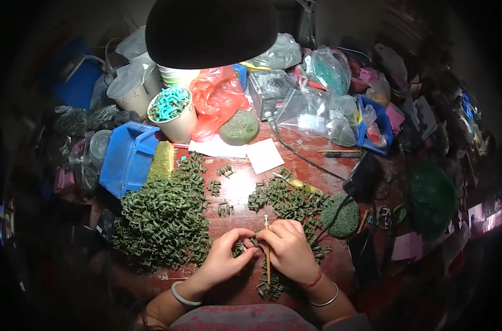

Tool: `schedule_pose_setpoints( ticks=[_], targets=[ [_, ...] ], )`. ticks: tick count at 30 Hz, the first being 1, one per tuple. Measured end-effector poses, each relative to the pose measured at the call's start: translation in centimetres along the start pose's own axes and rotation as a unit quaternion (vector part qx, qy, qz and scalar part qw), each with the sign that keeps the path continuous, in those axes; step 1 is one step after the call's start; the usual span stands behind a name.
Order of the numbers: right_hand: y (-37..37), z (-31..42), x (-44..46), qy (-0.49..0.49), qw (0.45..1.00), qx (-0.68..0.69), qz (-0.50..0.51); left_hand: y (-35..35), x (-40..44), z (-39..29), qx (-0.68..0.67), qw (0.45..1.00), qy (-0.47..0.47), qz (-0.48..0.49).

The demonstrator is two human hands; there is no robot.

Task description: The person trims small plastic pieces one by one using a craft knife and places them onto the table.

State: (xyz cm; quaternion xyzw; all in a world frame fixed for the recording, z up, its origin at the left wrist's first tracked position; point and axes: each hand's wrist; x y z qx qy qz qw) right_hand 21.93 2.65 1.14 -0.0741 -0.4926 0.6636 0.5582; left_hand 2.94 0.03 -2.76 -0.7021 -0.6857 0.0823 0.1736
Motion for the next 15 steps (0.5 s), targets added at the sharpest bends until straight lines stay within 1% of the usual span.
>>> schedule_pose_setpoints(
  ticks=[2,4,5,6,8,9,10,12,13,14,15],
  targets=[
    [-0.3,-0.2,-0.2,0.003,0.998,0.036,0.048,-0.2,-0.2,-0.2,-0.005,1.0,-0.015,0.005],
    [-0.3,-0.1,0.1,-0.008,0.998,0.052,0.044,-0.6,-0.1,-0.1,-0.034,0.999,-0.034,-0.006],
    [-0.3,-0.1,0.1,-0.006,0.996,0.078,0.038,-1.0,-0.1,-0.5,-0.056,0.996,-0.069,0.007],
    [-0.2,-0.2,0.1,-0.004,0.994,0.105,0.031,-1.1,0.1,-0.3,-0.056,0.996,-0.069,0.008],
    [-0.4,-0.4,0.1,-0.001,0.992,0.126,0.022,-1.3,0.3,0.0,-0.166,0.986,-0.014,-0.003],
    [-0.8,0.1,0.4,0.024,0.984,0.177,-0.004,-2.3,0.3,-2.0,-0.277,0.934,-0.221,0.035],
    [-1.3,0.5,0.7,0.049,0.972,0.226,-0.031,-2.5,0.4,-2.5,-0.36,0.892,-0.27,0.038],
    [-1.8,0.5,1.0,0.041,0.97,0.239,-0.029,-2.6,0.4,-1.2,-0.451,0.842,-0.29,0.063],
    [-1.6,0.4,0.8,0.046,0.967,0.25,-0.019,-2.7,0.6,-0.8,-0.464,0.832,-0.292,0.085],
    [-1.5,0.3,0.6,0.051,0.964,0.26,-0.009,-2.8,0.5,-0.7,-0.463,0.832,-0.292,0.086],
    [-1.6,0.1,0.1,0.085,0.964,0.253,0.017,-2.8,0.6,-1.0,-0.481,0.806,-0.329,0.106]
  ],
)
Point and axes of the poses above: each hand's wrist, its own x-axis towards the middle knuckle, its own y-axis out of the palm, z = x × y, and after that the axes turned 10 degrees about -z, right-handed
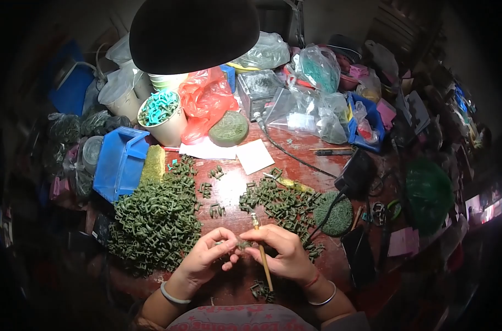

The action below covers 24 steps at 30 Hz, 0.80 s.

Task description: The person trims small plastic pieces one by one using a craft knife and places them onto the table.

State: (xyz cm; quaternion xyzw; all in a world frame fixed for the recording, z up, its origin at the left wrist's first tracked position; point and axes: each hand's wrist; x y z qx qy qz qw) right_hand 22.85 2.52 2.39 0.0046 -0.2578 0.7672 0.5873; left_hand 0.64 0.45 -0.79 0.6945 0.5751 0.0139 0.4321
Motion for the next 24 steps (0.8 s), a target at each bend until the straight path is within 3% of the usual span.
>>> schedule_pose_setpoints(
  ticks=[2,6,8,9,11,13,17,19,21,24],
  targets=[
    [-0.1,0.3,-0.1,0.02,1.0,0.004,-0.006,0.1,-0.1,-0.1,-0.021,0.999,-0.047,0.014],
    [0.3,-0.1,-0.1,0.032,0.999,0.019,-0.022,0.1,-0.2,-0.3,0.054,0.998,-0.01,-0.019],
    [0.3,0.0,0.0,0.021,0.999,0.02,-0.02,1.1,-0.8,-1.1,0.11,0.989,0.089,-0.039],
    [0.2,0.4,0.1,0.019,1.0,0.008,-0.003,0.9,-0.6,-0.9,0.109,0.989,0.089,-0.04],
    [0.2,0.5,0.1,0.019,1.0,-0.003,0.014,0.2,-0.1,-0.3,0.247,0.939,0.238,-0.02],
    [0.4,0.2,-0.1,0.006,1.0,0.0,-0.031,0.2,-0.2,-0.4,0.259,0.938,0.231,-0.018],
    [0.6,0.5,-0.3,0.018,0.999,-0.002,-0.03,0.6,-0.5,-0.6,0.226,0.966,0.125,0.014],
    [0.7,0.6,-0.2,-0.05,0.99,-0.037,-0.124,0.8,-0.8,-0.8,0.178,0.982,0.054,0.013],
    [0.6,0.2,-1.0,0.064,0.979,0.087,-0.174,0.6,-1.0,-1.2,0.153,0.988,0.021,0.007],
    [1.2,0.3,-0.8,0.082,0.949,0.199,-0.23,0.5,-0.8,-1.3,0.082,0.996,0.034,-0.013]
  ],
)
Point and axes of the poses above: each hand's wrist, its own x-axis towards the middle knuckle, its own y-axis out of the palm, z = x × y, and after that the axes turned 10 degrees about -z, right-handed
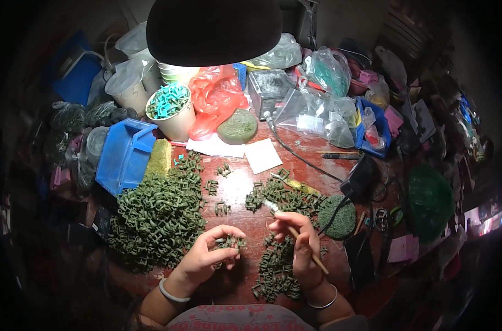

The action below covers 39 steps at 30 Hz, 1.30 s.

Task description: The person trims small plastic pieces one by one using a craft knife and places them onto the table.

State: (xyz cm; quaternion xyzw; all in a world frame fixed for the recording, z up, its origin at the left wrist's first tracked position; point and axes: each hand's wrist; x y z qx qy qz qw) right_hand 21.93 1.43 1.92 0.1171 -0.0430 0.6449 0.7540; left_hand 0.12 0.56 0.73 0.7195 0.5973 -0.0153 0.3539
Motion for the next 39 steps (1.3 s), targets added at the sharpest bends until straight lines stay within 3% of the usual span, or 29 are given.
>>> schedule_pose_setpoints(
  ticks=[5,11,23,29,33,39],
  targets=[
    [0.0,0.7,0.4,-0.145,0.974,-0.155,0.084,0.0,0.0,-0.1,-0.023,1.0,0.012,-0.012],
    [-0.4,0.7,-0.3,-0.105,0.983,-0.116,0.091,0.2,-0.2,-0.1,-0.061,0.998,0.017,-0.019],
    [0.2,1.2,0.1,-0.238,0.948,-0.174,0.122,-0.3,-0.1,-0.2,-0.111,0.994,0.006,0.024],
    [0.3,1.4,0.1,-0.228,0.952,-0.183,0.09,-0.2,-0.2,-0.3,-0.105,0.994,0.013,0.018],
    [-0.3,0.8,0.2,-0.215,0.954,-0.141,0.152,-0.6,0.0,-0.1,-0.125,0.991,0.005,0.042],
    [-0.1,1.1,0.2,-0.209,0.96,-0.12,0.144,-0.4,0.1,0.3,-0.128,0.991,0.028,0.029]
  ],
)
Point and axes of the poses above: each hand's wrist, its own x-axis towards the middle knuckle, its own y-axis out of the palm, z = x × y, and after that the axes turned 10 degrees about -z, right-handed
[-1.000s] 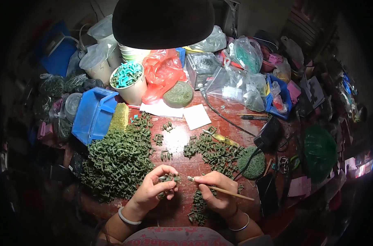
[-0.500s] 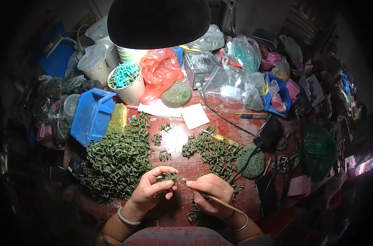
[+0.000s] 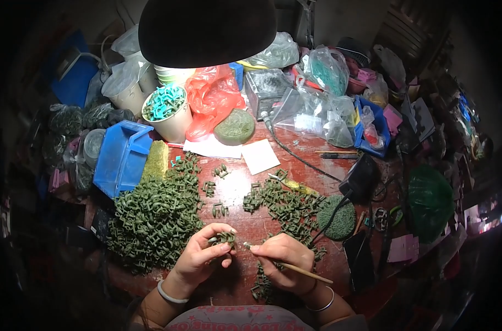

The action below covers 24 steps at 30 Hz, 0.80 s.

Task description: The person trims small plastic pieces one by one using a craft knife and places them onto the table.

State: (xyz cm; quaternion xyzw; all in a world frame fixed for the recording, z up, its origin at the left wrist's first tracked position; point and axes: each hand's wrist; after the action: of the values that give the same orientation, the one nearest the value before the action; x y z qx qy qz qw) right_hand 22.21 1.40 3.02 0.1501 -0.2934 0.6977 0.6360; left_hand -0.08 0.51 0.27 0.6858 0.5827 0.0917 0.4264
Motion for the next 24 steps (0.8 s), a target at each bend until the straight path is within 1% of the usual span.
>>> schedule_pose_setpoints(
  ticks=[4,6,10,13,15,19,21,24],
  targets=[
    [0.1,0.1,0.0,-0.008,0.999,-0.032,0.006,0.1,0.0,0.1,0.009,1.0,0.013,0.0],
    [0.2,0.1,0.0,0.018,1.0,-0.016,-0.012,0.0,0.0,0.1,0.012,1.0,0.017,0.003],
    [0.1,0.0,0.0,0.003,1.0,-0.003,0.003,0.5,-0.1,0.0,0.025,0.999,0.016,-0.027],
    [0.2,-0.1,-0.2,0.008,0.999,-0.033,-0.009,0.4,-0.1,-0.3,0.015,1.0,-0.007,-0.011],
    [0.2,-0.1,-0.4,-0.023,0.999,-0.044,0.004,0.2,-0.1,-0.3,-0.001,1.0,-0.028,-0.01],
    [0.5,0.3,-0.2,-0.038,0.996,-0.083,0.008,-0.1,0.0,-0.1,-0.013,0.999,-0.027,-0.011],
    [0.7,0.1,-0.5,-0.079,0.989,-0.122,-0.024,-0.1,0.0,-0.2,-0.016,1.0,-0.026,0.003],
    [0.6,-0.1,-0.7,-0.067,0.994,-0.087,0.003,-0.5,0.1,0.1,-0.052,0.998,-0.046,0.007]
  ],
)
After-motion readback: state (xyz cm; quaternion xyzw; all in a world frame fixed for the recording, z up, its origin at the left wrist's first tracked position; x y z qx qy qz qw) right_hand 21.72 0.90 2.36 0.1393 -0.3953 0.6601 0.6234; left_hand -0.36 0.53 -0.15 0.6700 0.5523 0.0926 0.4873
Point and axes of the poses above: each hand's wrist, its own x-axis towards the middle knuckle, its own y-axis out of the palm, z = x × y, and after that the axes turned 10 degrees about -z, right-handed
